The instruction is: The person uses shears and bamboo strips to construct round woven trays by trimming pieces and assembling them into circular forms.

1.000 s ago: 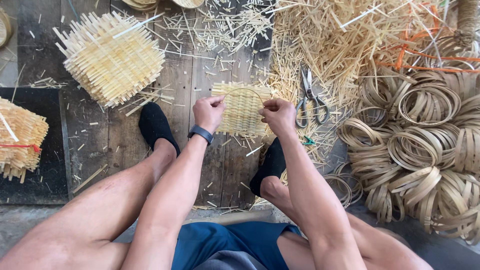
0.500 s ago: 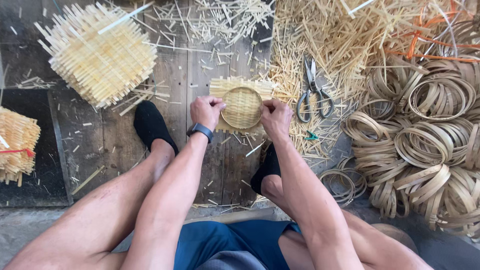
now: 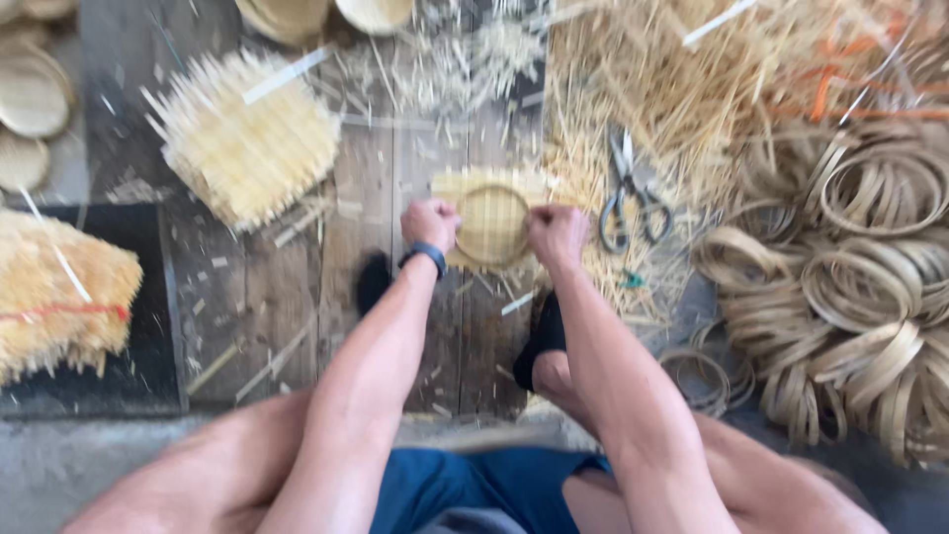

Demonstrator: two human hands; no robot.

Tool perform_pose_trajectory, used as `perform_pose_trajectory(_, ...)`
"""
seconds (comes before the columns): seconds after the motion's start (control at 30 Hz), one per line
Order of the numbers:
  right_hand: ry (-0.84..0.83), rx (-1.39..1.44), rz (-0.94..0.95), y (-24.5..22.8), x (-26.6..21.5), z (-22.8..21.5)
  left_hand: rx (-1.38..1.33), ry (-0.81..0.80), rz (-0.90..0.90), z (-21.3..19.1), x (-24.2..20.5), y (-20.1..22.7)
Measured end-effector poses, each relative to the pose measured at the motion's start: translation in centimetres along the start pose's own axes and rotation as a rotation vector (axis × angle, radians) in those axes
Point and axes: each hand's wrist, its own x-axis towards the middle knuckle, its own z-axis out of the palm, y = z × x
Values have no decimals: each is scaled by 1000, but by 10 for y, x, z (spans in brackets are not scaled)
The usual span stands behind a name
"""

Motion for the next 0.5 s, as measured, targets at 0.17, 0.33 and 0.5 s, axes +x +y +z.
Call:
perform_pose_trajectory(0.17,41,86,47,11,0,5,2,-7,55,21,16,-23)
perform_pose_trajectory(0.33,-16,99,83,-1,1,-5,-15,-155,-16,14,37,-10)
perform_pose_trajectory(0.5,-148,175,253,-11,0,-16,85,-223,-52,-3,27,20)
